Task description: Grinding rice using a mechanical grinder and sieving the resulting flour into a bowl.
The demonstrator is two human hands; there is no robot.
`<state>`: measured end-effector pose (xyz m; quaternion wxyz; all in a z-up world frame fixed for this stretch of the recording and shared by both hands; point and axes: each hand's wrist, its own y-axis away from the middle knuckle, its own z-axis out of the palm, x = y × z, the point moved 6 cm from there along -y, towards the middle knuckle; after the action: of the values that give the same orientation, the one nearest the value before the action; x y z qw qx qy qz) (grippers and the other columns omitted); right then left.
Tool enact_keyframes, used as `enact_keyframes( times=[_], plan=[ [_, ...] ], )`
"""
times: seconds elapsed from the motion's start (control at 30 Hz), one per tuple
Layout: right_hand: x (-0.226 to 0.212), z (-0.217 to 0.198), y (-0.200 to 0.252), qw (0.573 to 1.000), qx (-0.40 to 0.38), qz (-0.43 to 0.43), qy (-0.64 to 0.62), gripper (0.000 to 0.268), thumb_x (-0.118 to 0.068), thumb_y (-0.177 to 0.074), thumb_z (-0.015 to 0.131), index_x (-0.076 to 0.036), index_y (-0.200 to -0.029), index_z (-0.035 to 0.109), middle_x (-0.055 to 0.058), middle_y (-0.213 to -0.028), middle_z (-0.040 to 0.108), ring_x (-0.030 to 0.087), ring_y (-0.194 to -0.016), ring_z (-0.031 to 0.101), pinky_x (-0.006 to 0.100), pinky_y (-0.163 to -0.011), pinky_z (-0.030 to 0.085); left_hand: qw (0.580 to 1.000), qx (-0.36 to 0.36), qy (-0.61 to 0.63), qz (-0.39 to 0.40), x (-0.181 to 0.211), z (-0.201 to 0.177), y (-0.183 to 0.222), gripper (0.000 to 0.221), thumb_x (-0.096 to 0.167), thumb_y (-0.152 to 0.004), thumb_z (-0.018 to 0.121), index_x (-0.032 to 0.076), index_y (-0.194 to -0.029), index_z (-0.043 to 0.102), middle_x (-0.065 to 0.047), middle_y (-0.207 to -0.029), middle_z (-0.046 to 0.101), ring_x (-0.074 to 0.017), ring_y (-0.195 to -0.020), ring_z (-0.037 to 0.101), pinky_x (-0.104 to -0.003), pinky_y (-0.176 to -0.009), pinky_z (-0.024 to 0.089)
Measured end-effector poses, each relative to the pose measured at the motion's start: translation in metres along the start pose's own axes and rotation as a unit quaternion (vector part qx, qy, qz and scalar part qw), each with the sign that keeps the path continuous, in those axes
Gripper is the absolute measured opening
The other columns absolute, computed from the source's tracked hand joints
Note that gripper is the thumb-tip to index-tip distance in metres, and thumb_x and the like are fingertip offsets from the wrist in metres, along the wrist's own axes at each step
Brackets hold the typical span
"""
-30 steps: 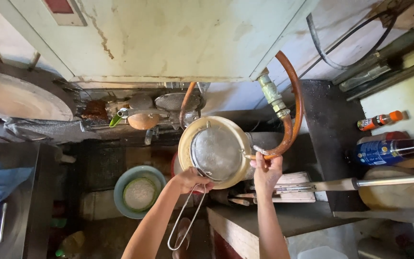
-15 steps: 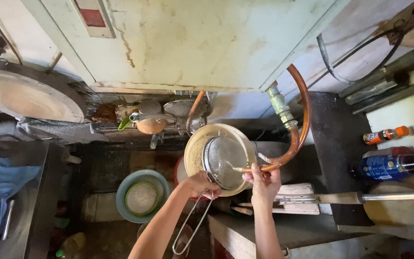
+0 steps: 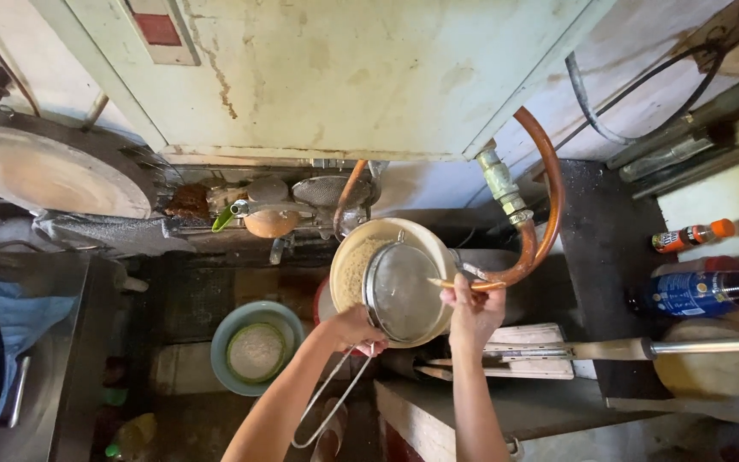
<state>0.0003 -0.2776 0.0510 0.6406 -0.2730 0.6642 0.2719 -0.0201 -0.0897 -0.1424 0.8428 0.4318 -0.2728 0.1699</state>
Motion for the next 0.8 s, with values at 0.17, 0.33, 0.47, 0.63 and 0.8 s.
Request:
enact_keyframes(
  times=[0.17,0.33,0.47,0.63,0.8],
  plan=[
    [0.012,-0.019,-0.016,0.997,-0.002,-0.025,0.077,0.028,-0.007,-0.09,0.078,0.001,-0.103,0.054,0.017,-0.081,0.062,0.023,-0.058,0.069,0.038,-0.058,0.065,0.999,-0.003,0.044,0.012,0.006,-0.006,0.014,0.009,-0.012,-0.08,0.072,-0.015,-0.088,0.069,-0.031,-0.074,0.07,-0.0392,-0.063,0.073,-0.05,-0.059,0.065],
    [0.019,-0.041,-0.009,0.987,-0.026,-0.007,0.157,0.031,-0.013,-0.088,0.082,-0.001,-0.101,0.057,0.016,-0.078,0.064,0.023,-0.054,0.068,0.037,-0.054,0.064,0.989,0.005,0.147,0.021,0.009,-0.007,0.02,0.007,-0.016,-0.081,0.071,-0.018,-0.083,0.065,-0.037,-0.077,0.067,-0.0476,-0.069,0.072,-0.058,-0.065,0.063],
    [0.014,-0.028,0.015,0.992,-0.064,0.057,0.09,0.029,-0.007,-0.085,0.078,0.003,-0.101,0.056,0.019,-0.075,0.062,0.023,-0.052,0.067,0.038,-0.055,0.065,0.979,-0.016,0.198,0.035,0.014,0.005,0.015,0.012,-0.016,-0.082,0.07,-0.016,-0.074,0.063,-0.038,-0.08,0.068,-0.0474,-0.072,0.072,-0.06,-0.067,0.062],
    [0.013,-0.023,0.013,0.996,-0.059,0.065,0.033,0.027,-0.008,-0.088,0.075,0.002,-0.101,0.055,0.014,-0.077,0.06,0.018,-0.053,0.065,0.035,-0.057,0.065,0.978,-0.041,0.206,0.021,0.017,0.013,0.019,0.006,-0.013,-0.082,0.073,-0.013,-0.079,0.069,-0.035,-0.084,0.07,-0.0457,-0.077,0.073,-0.06,-0.073,0.061],
    [0.016,-0.034,0.008,0.993,-0.082,0.04,0.07,0.028,-0.009,-0.087,0.078,-0.001,-0.101,0.056,0.014,-0.077,0.061,0.019,-0.054,0.066,0.036,-0.054,0.065,0.982,-0.036,0.18,0.036,0.011,0.006,0.014,0.007,-0.01,-0.082,0.075,-0.013,-0.085,0.07,-0.032,-0.083,0.072,-0.044,-0.076,0.073,-0.059,-0.072,0.061]
  ],
)
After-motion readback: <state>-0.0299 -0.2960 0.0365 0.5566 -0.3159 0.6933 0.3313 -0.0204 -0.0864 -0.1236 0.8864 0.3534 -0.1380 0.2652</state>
